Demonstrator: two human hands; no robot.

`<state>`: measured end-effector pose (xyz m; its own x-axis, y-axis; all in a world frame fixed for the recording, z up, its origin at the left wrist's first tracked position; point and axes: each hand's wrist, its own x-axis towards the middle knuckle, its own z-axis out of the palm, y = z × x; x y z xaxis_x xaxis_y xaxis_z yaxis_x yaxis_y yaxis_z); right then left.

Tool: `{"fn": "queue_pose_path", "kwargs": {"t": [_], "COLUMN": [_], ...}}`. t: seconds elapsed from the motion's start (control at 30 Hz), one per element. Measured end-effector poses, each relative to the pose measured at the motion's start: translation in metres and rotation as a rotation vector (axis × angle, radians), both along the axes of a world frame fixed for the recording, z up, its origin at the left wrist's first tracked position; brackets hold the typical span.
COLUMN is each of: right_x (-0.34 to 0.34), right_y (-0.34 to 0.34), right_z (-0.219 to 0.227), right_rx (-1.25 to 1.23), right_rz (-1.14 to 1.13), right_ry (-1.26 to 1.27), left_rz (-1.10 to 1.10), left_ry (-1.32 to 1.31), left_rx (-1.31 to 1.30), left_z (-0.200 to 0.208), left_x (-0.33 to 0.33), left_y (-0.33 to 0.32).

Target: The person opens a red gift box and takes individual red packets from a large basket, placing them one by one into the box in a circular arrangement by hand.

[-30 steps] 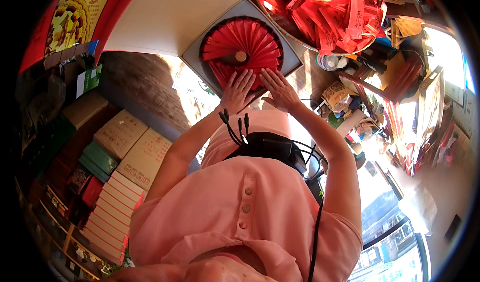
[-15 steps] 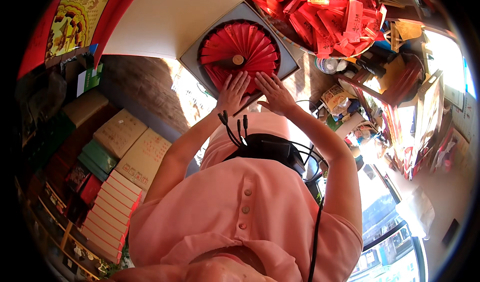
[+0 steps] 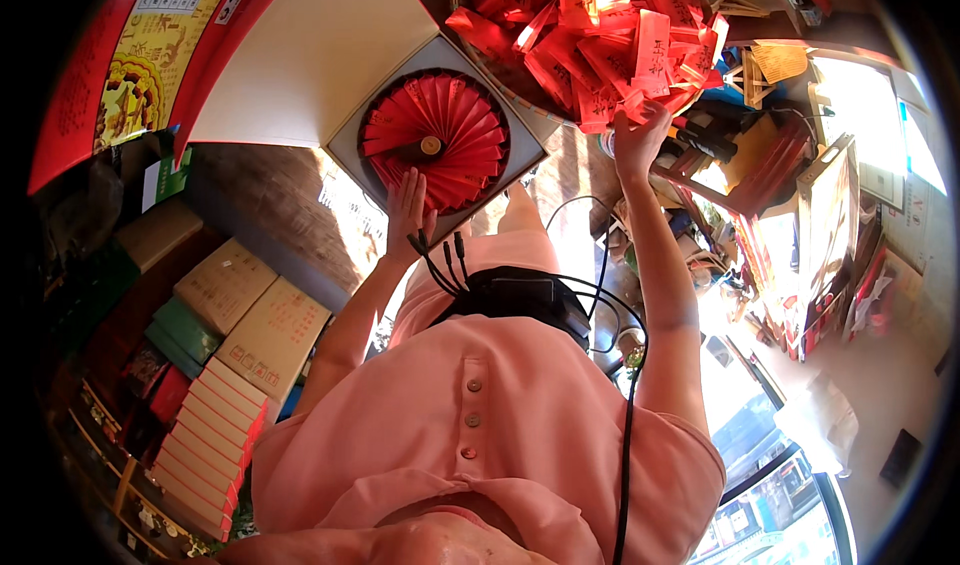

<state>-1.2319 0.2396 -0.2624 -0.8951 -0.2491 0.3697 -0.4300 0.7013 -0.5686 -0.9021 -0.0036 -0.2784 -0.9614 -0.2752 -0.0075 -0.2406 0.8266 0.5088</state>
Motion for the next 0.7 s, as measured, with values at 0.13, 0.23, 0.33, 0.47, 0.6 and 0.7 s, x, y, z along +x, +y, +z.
{"fn": "queue_pose_path", "kwargs": {"t": [0.13,0.23,0.33,0.47,0.6,0.7], "right_x": [-0.063,-0.091,-0.097,-0.091,-0.094,-0.063], "right_y": [0.003,-0.006,-0.016,-0.030,-0.016,-0.028], "right_z": [-0.002,-0.006,-0.009,-0.010,-0.015,0.037], "right_rx": [-0.009,0.176,0.283,0.296,0.136,-0.026], "right_rz": [-0.088,-0.028,-0.088,-0.155,-0.108,0.117], "right_ry": [0.060,0.205,0.073,-0.075,0.047,0.062], "left_rz": [0.133,0.223,0.251,0.304,0.211,0.020], "left_ry": [0.028,-0.014,-0.041,-0.051,-0.058,-0.052], "left_rx": [0.040,0.071,0.047,0.007,-0.034,-0.082], "left_z": [0.001,0.000,-0.004,-0.007,-0.006,-0.002], "left_x": [0.000,-0.001,-0.002,0.006,-0.003,-0.020], "left_y": [0.011,0.019,0.025,0.032,0.040,0.048]}}
